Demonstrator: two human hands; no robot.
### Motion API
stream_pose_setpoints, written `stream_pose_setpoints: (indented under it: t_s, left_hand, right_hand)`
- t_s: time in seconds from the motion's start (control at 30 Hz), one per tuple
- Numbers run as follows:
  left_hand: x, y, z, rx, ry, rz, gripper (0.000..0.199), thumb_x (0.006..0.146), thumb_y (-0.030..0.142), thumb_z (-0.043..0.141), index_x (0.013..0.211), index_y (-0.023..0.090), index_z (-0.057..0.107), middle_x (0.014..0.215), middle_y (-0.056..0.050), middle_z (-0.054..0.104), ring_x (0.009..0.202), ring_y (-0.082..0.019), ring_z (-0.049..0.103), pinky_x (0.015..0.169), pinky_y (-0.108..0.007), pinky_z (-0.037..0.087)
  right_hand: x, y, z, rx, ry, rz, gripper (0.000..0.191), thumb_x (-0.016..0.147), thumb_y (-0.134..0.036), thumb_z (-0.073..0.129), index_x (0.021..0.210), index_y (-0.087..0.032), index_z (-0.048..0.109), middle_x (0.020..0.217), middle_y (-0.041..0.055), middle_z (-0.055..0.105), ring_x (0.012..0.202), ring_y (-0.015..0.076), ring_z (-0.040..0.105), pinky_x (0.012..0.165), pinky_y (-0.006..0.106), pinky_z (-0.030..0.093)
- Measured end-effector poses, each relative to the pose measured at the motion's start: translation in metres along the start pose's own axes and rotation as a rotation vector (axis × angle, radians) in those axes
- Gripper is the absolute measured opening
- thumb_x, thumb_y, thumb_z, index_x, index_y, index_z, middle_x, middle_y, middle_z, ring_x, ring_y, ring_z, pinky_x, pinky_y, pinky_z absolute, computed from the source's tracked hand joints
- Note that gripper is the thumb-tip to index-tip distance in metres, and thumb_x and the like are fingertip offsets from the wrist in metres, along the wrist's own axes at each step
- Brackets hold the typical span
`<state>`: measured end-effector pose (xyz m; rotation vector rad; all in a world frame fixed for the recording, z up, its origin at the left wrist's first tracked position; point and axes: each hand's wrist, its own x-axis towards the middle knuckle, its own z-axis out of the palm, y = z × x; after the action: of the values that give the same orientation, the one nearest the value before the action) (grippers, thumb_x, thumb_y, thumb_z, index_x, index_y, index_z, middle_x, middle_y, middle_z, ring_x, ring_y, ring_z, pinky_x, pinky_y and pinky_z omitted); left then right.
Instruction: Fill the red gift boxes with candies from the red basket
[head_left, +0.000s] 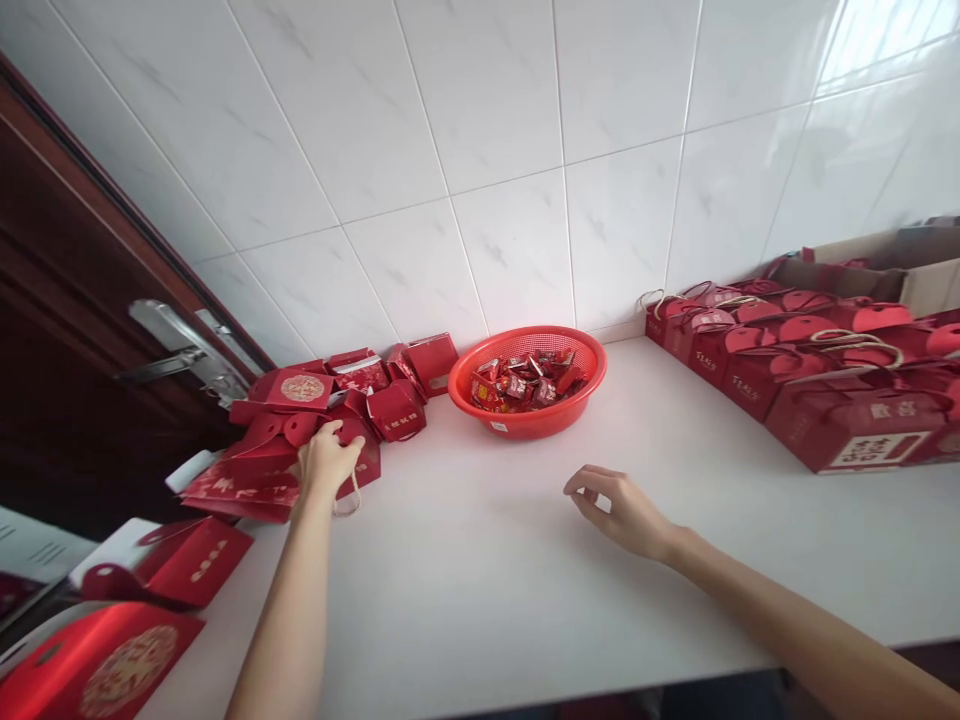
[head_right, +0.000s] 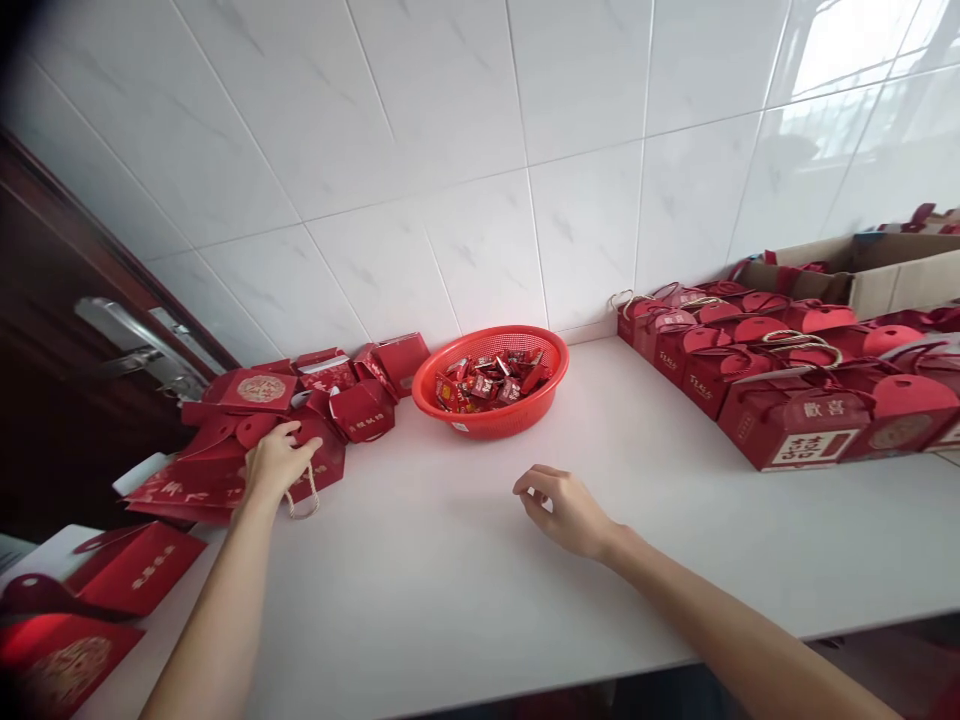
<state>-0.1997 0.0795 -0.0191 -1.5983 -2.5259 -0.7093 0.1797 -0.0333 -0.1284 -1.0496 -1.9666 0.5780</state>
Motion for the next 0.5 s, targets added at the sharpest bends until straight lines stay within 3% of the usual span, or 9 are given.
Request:
stream_pose_setpoints:
  t_s: [0.1,0.23,0.5]
  left_hand:
    - [-0.007,0.009,-0.004,-0.008,-0.018,0.041,0.04,0.078,0.02,0.061,0.118,0.019,0.068,0.106,-0.011,0.076,0.108,-0.034,0.067,0.091,-0.045,0.053]
    - [-0.017,0.021,-0.01,-0.029,-0.061,0.125,0.035,0.081,0.022,0.059,0.115,0.02,0.069,0.1,-0.008,0.077,0.103,-0.031,0.069,0.092,-0.041,0.053]
    - [-0.01,0.024,0.001,0.108,-0.051,0.071,0.05,0.086,0.035,0.057,0.131,0.013,0.06,0.128,-0.021,0.063,0.116,-0.039,0.061,0.09,-0.047,0.052]
  right_hand:
    - [0.001,0.001,0.0,0.005,0.008,-0.005,0.02,0.089,-0.014,0.045,0.089,-0.019,0.064,0.087,0.0066,0.068,0.068,0.0136,0.062,0.063,0.027,0.052]
    - [0.001,0.0,-0.001,0.008,0.011,-0.002,0.02,0.089,-0.013,0.045,0.09,-0.019,0.064,0.087,0.0068,0.068,0.068,0.0135,0.062,0.062,0.026,0.051]
    - [-0.002,0.001,0.002,0.005,-0.003,-0.001,0.02,0.09,-0.014,0.045,0.091,-0.02,0.064,0.088,0.0068,0.068,0.068,0.0134,0.062,0.063,0.026,0.05]
